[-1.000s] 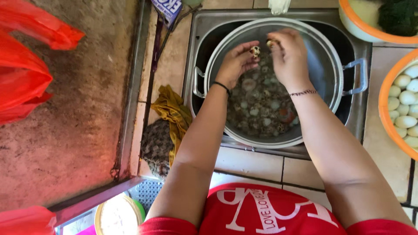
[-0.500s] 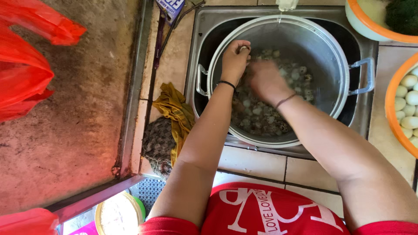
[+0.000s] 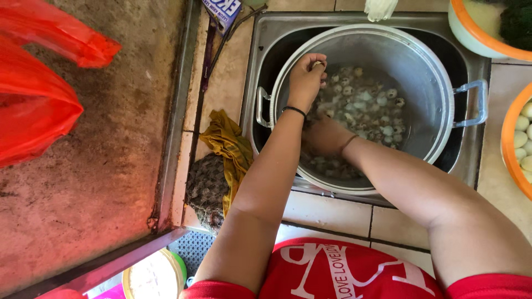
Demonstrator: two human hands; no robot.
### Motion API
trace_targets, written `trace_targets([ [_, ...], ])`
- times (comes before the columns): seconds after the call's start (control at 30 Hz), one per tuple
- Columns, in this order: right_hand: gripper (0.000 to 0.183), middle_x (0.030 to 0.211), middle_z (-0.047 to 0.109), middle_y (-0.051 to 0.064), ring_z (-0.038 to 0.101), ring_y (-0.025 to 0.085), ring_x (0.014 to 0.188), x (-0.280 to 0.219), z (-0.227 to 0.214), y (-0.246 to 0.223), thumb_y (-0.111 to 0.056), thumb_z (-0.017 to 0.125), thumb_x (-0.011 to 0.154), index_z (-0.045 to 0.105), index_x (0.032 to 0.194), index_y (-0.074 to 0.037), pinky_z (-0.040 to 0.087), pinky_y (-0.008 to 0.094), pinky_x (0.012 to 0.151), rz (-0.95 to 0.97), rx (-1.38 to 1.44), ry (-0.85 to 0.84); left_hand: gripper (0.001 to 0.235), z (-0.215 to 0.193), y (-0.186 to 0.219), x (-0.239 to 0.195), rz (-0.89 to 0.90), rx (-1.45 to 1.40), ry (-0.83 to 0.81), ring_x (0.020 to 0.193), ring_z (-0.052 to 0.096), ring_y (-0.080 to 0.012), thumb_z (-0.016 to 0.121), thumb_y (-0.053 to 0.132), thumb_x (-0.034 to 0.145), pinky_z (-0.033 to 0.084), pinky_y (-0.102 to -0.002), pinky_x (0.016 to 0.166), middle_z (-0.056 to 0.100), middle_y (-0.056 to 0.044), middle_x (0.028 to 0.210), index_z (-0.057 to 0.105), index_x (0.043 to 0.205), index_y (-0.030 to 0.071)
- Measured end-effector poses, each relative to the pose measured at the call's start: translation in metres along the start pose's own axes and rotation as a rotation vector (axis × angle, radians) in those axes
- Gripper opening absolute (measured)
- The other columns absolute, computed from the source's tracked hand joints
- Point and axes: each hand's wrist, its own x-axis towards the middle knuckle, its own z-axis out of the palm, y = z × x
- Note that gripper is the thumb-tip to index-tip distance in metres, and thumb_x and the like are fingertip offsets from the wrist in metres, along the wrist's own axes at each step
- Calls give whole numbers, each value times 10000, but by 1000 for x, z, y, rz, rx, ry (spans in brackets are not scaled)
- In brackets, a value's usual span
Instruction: The person peels small boiled eggs by hand over a pot of water in a kitchen sink. They remove the shells and place the peeled eggs into a nearby bowl.
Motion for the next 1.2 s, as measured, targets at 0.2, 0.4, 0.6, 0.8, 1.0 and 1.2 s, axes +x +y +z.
trace_targets([
  [0.2, 343, 1134, 754, 67, 697, 283, 1063, -3, -23, 22, -464, 578, 975, 712, 1264, -336, 501, 471, 991, 203, 396, -211, 174, 0, -4, 5, -27, -12, -3, 765, 622, -107, 603, 73, 965, 565, -270, 653, 675, -37, 1009, 664, 1125, 45],
  [0.4, 338, 1165, 765, 53, 707, 287, 1055, -8, -32, 24, -315, 595, 971, 707, 1290, -329, 531, 449, 959, 191, 607, -193, 237, -2, -2, 4, -27, -92, -52, 836, 670, -136, 578, 32, 963, 608, -299, 726, 671, -61, 1048, 602, 1198, 20],
  [0.6, 323, 1149, 760, 64, 713, 280, 1024, -10, -39, 24, -357, 577, 976, 729, 1262, -361, 537, 436, 965, 128, 522, -253, 303, -4, -3, 4, -78, -118, -140, 979, 730, -210, 626, 63, 999, 632, -332, 884, 682, -101, 1085, 615, 1292, -11],
  [0.8, 329, 1157, 761, 56, 720, 271, 1041, -34, -42, 56, -333, 605, 929, 757, 1220, -319, 550, 432, 944, 296, 658, -88, 306, -3, 12, -8, -64, -261, -267, 1027, 718, -208, 626, 76, 993, 613, -358, 945, 697, -73, 1193, 620, 1294, 19],
  [1.0, 275, 1112, 760, 128, 740, 285, 1017, -62, -42, 109, -189, 674, 969, 682, 1237, -129, 583, 396, 874, 601, 1112, 713, 334, 1, 13, -10, -88, -102, -251, 1017, 717, -213, 644, 82, 1004, 630, -353, 932, 700, -120, 1169, 628, 1321, -24],
  [1.2, 445, 1151, 696, 157, 690, 292, 998, -53, -37, 97, -111, 802, 864, 663, 1284, -71, 567, 391, 868, 405, 881, 791, 297, -1, 4, -7, -215, -28, -263, 989, 723, -221, 702, 112, 960, 641, -359, 884, 689, -139, 1137, 598, 1210, -9],
])
